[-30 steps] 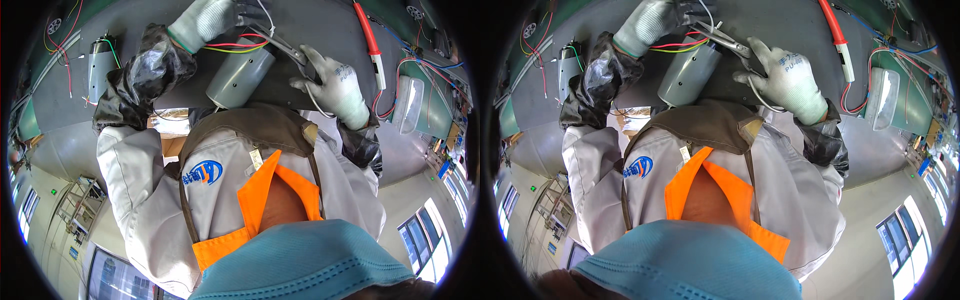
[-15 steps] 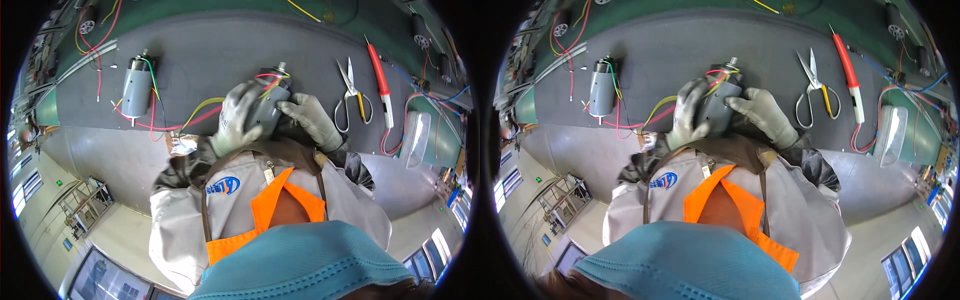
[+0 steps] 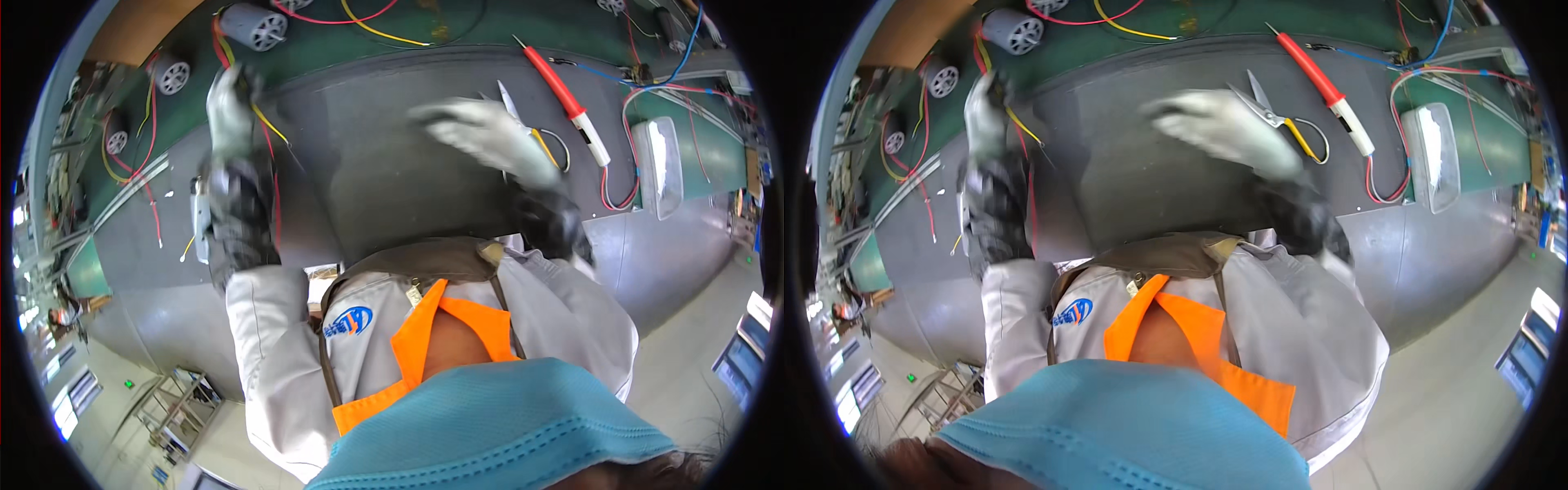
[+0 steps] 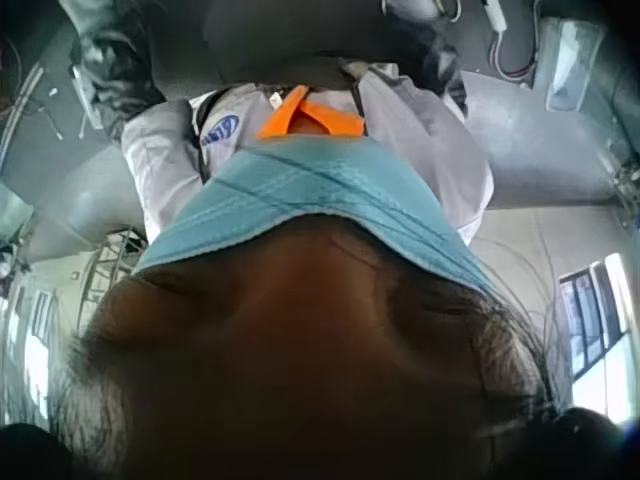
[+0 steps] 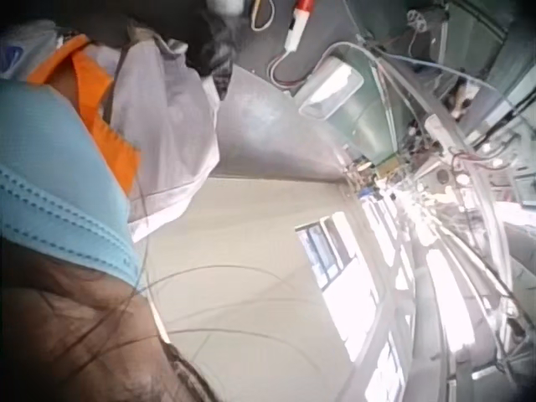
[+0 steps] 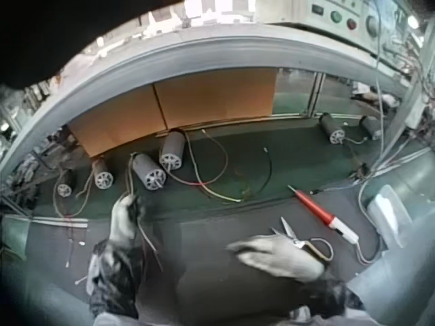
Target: Connecting and organizing wires on small electric motors at a production workstation.
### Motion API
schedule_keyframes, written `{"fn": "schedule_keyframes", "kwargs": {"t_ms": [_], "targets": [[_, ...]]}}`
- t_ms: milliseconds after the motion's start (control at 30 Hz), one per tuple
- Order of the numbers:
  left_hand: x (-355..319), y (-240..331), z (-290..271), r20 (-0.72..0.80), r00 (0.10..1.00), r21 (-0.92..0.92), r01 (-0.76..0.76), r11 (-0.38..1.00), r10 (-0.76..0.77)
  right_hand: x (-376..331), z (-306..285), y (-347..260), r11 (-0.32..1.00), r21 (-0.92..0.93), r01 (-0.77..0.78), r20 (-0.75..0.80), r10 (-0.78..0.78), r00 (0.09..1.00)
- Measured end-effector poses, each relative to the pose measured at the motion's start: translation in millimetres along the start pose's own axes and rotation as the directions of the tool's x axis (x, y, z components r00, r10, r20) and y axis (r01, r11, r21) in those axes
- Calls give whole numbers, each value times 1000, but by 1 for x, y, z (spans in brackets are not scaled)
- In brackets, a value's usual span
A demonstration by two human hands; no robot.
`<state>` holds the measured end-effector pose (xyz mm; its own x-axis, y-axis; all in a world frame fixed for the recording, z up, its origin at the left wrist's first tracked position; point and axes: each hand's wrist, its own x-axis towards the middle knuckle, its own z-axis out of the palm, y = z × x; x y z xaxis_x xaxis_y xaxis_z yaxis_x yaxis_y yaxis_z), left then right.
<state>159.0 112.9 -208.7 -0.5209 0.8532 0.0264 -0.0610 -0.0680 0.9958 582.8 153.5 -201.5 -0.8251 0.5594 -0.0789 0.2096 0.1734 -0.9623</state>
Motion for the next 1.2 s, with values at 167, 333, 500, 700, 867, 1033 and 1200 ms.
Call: {"fn": "schedule_keyframes", "kwargs": {"t_ms": [167, 333, 500, 700, 867, 1033, 1200], "targets": [[-154, -2, -1, 60, 981, -143, 193, 971, -186, -126, -109, 26, 953, 45, -299, -842, 197, 502], [-260, 7, -11, 230, 880, -86, 444, 892, -416, -97, -132, -3, 973, 231, -24, -674, 178, 717], [-296, 17, -14, 382, 624, 202, 663, 721, -681, -15, -23, -58, 964, -13, -264, 235, 260, 937], [-254, 15, 31, 255, 888, -223, 439, 870, -382, -2, 63, -53, 974, -152, 169, 264, -124, 956], [-214, 11, 94, 125, 947, -321, 322, 891, -297, -26, 75, -57, 979, 198, 56, -49, -47, 998], [-201, 20, 125, 61, 965, -370, 260, 892, -256, -20, 86, -51, 984, 97, 151, -314, -114, 943], [-199, 25, 135, 6, 958, -303, 276, 912, -288, -20, 85, -46, 992, -32, 121, -316, -124, 940]]}}
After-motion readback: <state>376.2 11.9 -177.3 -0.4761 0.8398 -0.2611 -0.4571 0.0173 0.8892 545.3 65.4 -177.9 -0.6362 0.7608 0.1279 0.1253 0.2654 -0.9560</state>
